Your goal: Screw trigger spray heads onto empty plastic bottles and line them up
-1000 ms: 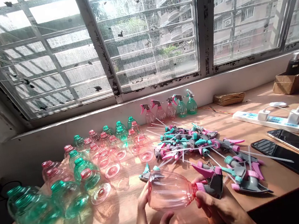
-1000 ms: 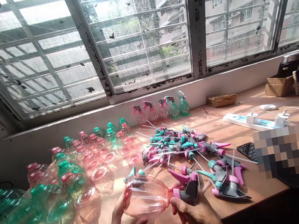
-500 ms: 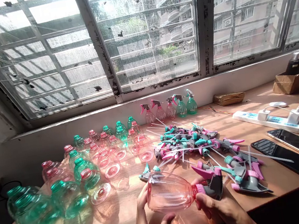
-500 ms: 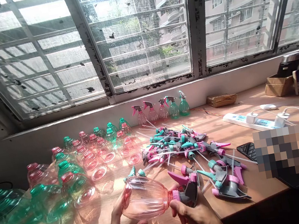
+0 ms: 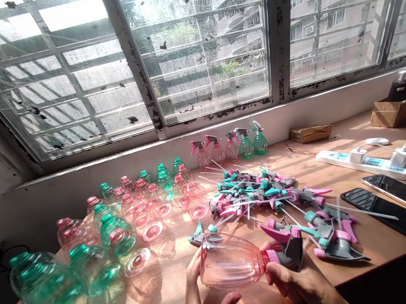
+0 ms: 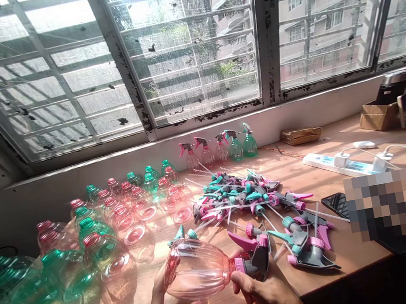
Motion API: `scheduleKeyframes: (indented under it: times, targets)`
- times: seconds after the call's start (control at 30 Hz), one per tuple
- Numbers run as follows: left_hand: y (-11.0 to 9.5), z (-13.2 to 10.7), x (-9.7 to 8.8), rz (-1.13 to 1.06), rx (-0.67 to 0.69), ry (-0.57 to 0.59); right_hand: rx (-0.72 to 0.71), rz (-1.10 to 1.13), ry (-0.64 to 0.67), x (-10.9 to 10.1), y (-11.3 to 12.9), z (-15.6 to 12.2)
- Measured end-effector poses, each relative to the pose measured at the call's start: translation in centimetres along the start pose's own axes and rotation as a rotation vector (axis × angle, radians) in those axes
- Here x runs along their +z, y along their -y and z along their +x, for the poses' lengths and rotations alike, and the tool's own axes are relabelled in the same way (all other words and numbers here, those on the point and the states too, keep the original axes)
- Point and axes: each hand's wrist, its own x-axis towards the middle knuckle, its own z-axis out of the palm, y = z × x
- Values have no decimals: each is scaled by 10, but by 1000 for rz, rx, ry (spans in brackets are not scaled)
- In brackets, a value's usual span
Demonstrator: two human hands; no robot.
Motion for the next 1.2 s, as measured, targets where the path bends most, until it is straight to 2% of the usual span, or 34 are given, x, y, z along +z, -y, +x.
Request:
scheduleKeyframes:
  times: [0.13, 0.27, 0.5, 0.63, 0.87, 1.0, 1.2]
  targets:
    - [-4, 1, 0, -17, -18, 1, -23, -4, 29, -1, 0, 2]
    - [-6, 4, 1, -9, -8, -3, -29, 10, -10, 1, 0, 3]
    - [5, 3, 4, 51, 30, 6, -64, -13, -33, 1, -3, 7]
    - [7, 1, 4, 52, -17, -10, -60, -9, -39, -1, -8, 7]
    - [-3, 2, 0, -4, -71, 53, -48, -80, -70, -2, -8, 4]
    - [-1, 4, 1, 17, -29, 57, -68, -64, -73, 0, -5, 5]
    - [4, 3, 4, 107, 63, -13, -60, -48, -54, -1, -5, 6]
